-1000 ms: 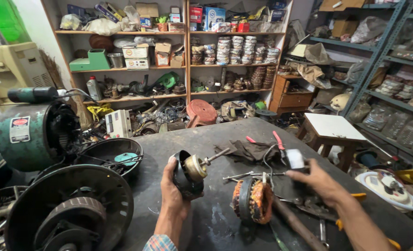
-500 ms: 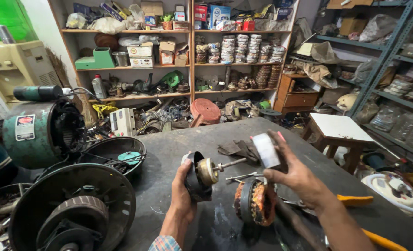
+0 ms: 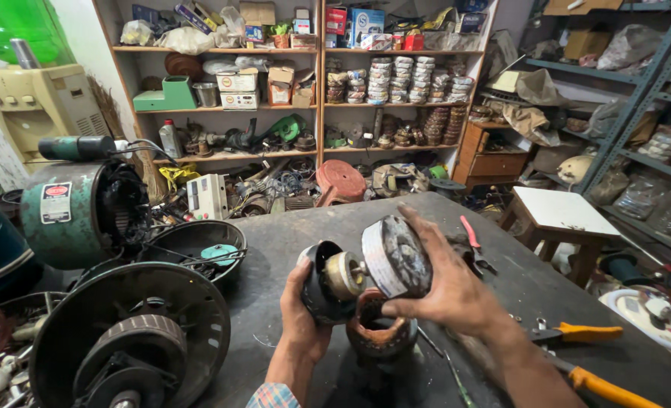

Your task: The person disassembles a small cylindrical motor component, removes a plastic bushing, and reassembles the parts. They then use a metal rod to adjust or clean the central shaft area while another person stands nearby using a phone.

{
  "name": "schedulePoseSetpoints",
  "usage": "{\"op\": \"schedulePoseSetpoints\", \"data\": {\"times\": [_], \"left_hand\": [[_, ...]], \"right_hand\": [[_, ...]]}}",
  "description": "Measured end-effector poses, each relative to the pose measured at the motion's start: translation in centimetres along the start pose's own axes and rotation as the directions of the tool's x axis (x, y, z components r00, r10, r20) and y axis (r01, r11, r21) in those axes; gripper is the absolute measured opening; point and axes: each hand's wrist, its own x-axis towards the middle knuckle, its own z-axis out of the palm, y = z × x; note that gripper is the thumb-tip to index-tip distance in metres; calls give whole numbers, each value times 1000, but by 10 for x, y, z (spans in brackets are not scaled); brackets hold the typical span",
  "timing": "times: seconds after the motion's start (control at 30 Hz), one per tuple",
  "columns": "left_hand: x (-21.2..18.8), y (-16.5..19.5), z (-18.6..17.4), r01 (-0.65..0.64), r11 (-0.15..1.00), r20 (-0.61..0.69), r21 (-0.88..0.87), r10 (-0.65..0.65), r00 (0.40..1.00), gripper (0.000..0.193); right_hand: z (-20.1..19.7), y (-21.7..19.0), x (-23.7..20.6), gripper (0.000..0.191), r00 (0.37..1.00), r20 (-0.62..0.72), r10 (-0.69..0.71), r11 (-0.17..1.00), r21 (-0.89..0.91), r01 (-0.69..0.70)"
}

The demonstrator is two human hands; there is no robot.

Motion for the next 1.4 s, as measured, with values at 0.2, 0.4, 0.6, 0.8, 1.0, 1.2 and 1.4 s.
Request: {"op": "schedulePoseSetpoints", "data": {"times": [0.2, 0.4, 0.6, 0.8, 1.0, 1.2, 1.4], "left_hand": [[-9, 10, 1, -38, 998, 140, 44, 31, 990, 56], [-12, 11, 8, -44, 998, 143, 43, 38, 989, 56], [-8, 7, 9, -6, 1000, 61, 27, 4, 998, 61], [-5, 3, 2, 20, 999, 86, 26, -22, 996, 61], [-6, 3, 4, -4, 999, 87, 45, 0, 996, 62], [-7, 2, 4, 2, 995, 90, 96, -11, 996, 71], [-9, 0, 4, 11, 980, 157, 197, -42, 987, 80]], "right_hand": [[11, -7, 0, 145, 997, -20, -69, 998, -3, 69], [12, -12, -4, 140, 987, -91, -135, 988, 63, 141], [14, -4, -18, 148, 984, -25, 179, 695, 710, -109], [-11, 53, -31, 139, 895, -82, 440, 865, 306, -397], [-17, 101, -41, 132, 723, 22, 690, 683, -348, -642], [-11, 68, -38, 92, 969, -52, 242, 952, -183, -247], [20, 24, -13, 28, 948, -87, 306, 916, 298, -268]]}}
